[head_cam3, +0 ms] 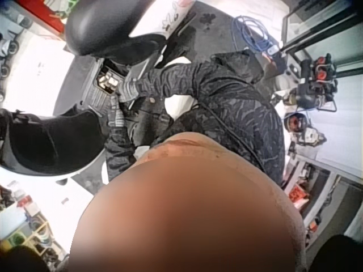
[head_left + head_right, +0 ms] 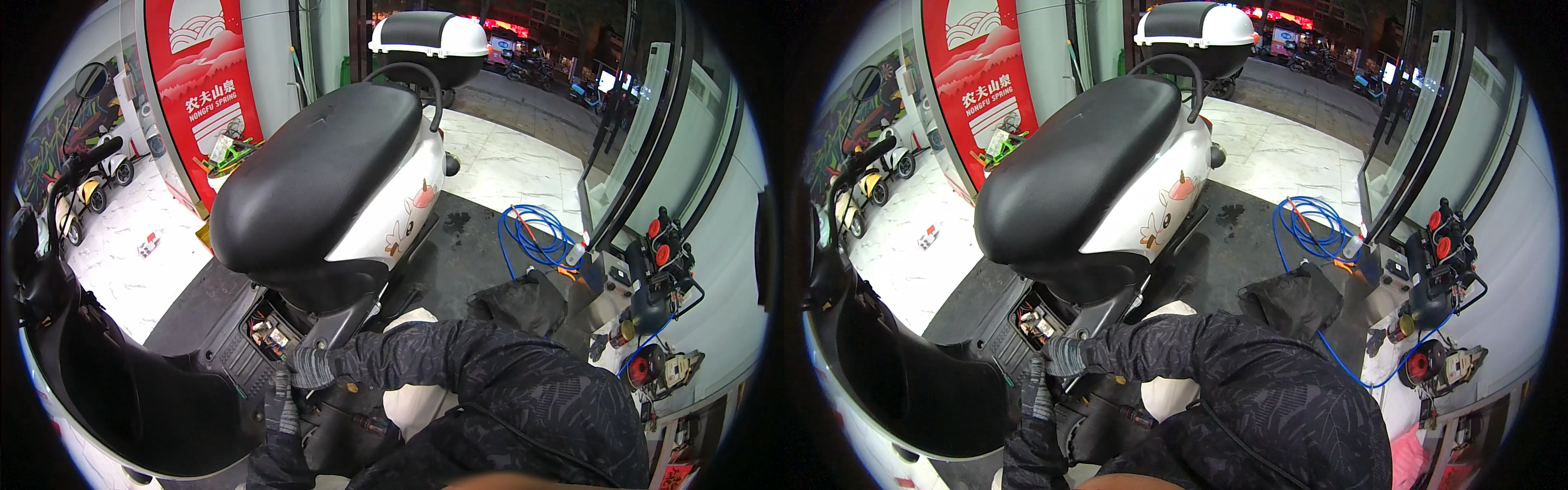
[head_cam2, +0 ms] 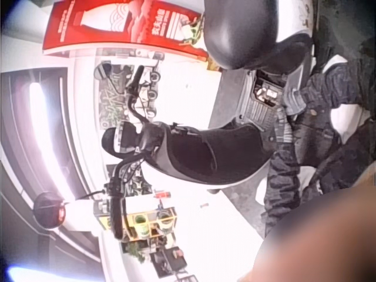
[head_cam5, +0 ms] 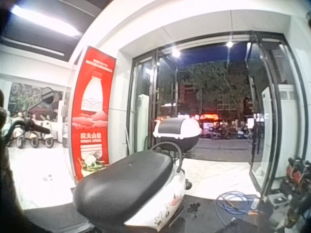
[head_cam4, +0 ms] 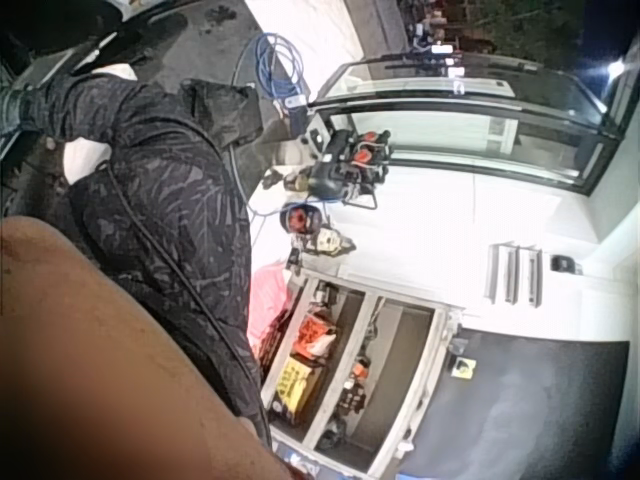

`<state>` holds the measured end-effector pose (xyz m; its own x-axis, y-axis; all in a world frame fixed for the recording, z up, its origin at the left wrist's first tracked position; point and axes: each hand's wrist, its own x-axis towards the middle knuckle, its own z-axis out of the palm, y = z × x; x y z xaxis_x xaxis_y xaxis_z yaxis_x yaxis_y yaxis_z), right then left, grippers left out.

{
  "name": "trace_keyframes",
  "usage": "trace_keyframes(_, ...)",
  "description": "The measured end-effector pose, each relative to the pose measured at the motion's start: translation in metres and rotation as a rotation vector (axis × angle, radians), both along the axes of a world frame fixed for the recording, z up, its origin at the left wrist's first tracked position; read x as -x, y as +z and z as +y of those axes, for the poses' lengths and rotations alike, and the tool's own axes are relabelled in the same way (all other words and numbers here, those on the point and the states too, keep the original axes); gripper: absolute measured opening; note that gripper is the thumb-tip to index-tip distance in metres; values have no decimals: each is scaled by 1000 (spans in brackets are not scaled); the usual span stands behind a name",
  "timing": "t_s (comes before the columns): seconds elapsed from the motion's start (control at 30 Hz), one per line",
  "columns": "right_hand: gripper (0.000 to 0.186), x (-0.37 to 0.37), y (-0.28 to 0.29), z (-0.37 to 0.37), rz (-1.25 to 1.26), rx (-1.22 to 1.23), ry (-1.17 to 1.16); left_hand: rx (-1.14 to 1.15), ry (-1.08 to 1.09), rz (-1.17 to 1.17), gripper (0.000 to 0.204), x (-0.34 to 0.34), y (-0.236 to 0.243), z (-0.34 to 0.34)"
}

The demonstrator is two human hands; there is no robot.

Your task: The person removes a floor panel from a white scooter, then uses a cordless drill to remove screws from the footwell area. The person manipulates wires and components inside the exposed compartment. The person continues to work on the scooter's internal components.

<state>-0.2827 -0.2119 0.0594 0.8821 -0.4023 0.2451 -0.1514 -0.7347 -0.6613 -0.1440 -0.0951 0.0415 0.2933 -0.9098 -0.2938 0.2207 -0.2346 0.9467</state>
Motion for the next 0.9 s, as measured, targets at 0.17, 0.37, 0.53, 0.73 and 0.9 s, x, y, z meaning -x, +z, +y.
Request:
trace_keyframes(0.17,25,0,15,1,380,199,-104,-6,-46,-221,44,-3,-4,-2)
trace_keyframes(0.37,27,0,5,-1,347,147,-95,-147,-83,-248,43,-2,15,0)
trace_keyframes(0.53,24,-3,-18,-9,229,100,-31,-93,-58,-331,43,2,21,-1)
trace_keyframes(0.73,24,-10,-43,-15,189,74,-33,-91,-101,-387,43,-6,12,-1)
trace_keyframes(0.9,27,-11,-57,-20,215,222,7,-173,-114,-540,48,-10,5,-4)
